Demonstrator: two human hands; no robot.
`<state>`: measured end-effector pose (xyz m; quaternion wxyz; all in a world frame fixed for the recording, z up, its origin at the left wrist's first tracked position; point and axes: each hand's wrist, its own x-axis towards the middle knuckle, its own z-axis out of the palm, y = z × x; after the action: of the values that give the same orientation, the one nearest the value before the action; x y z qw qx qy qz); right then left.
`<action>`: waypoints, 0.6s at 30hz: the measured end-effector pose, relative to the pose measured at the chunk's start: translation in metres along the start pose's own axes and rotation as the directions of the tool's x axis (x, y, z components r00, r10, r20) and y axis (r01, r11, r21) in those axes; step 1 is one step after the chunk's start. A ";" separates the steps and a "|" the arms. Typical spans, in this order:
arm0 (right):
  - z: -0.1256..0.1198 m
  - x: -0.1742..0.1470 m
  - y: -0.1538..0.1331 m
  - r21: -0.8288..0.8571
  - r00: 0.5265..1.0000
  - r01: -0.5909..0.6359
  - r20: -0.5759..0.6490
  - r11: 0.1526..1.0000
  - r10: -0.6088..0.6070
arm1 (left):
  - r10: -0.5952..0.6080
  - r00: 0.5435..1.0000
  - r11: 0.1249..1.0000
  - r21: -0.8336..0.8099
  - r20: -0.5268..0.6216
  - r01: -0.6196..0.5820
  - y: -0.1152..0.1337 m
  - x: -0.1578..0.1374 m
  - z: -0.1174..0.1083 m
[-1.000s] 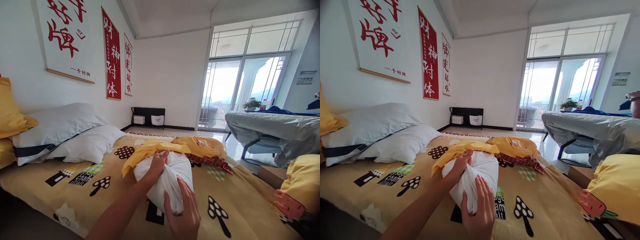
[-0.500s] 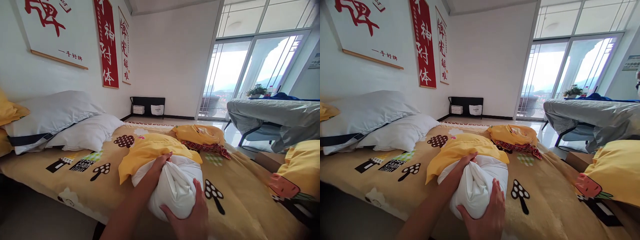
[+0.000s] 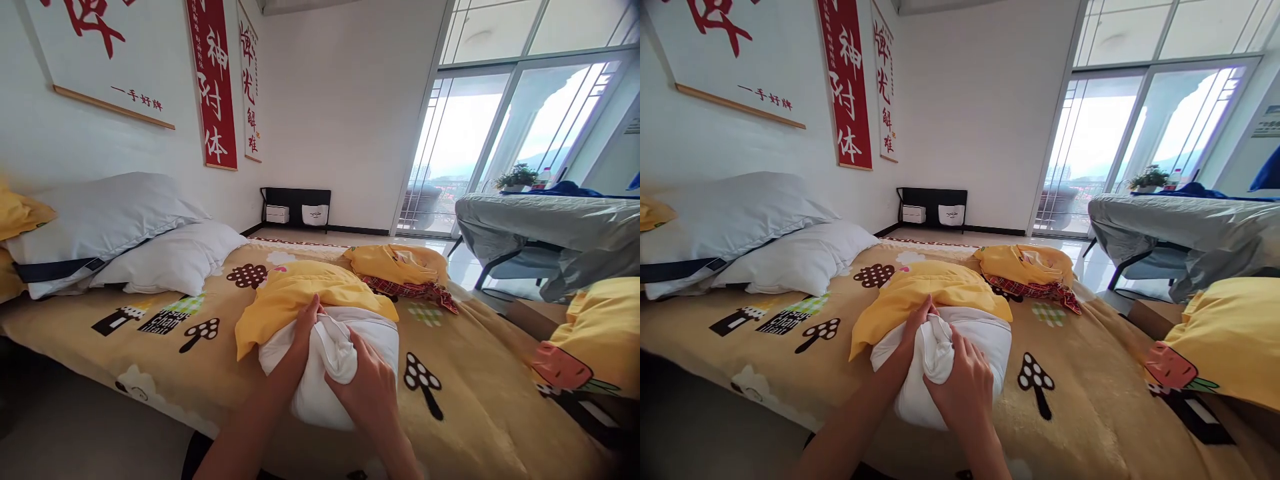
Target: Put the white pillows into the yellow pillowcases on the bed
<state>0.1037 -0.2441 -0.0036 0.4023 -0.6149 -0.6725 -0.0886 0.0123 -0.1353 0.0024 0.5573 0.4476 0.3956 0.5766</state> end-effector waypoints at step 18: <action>-0.017 0.010 0.006 0.047 0.981 -0.086 0.180 0.995 0.076 | 0.269 0.892 0.078 0.915 0.363 -0.396 0.032 -0.012 -0.104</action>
<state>0.1175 -0.2453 0.0114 0.3606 -0.6360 -0.6823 0.0016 -0.0968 -0.1445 0.0027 0.0104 0.8028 0.5296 0.2736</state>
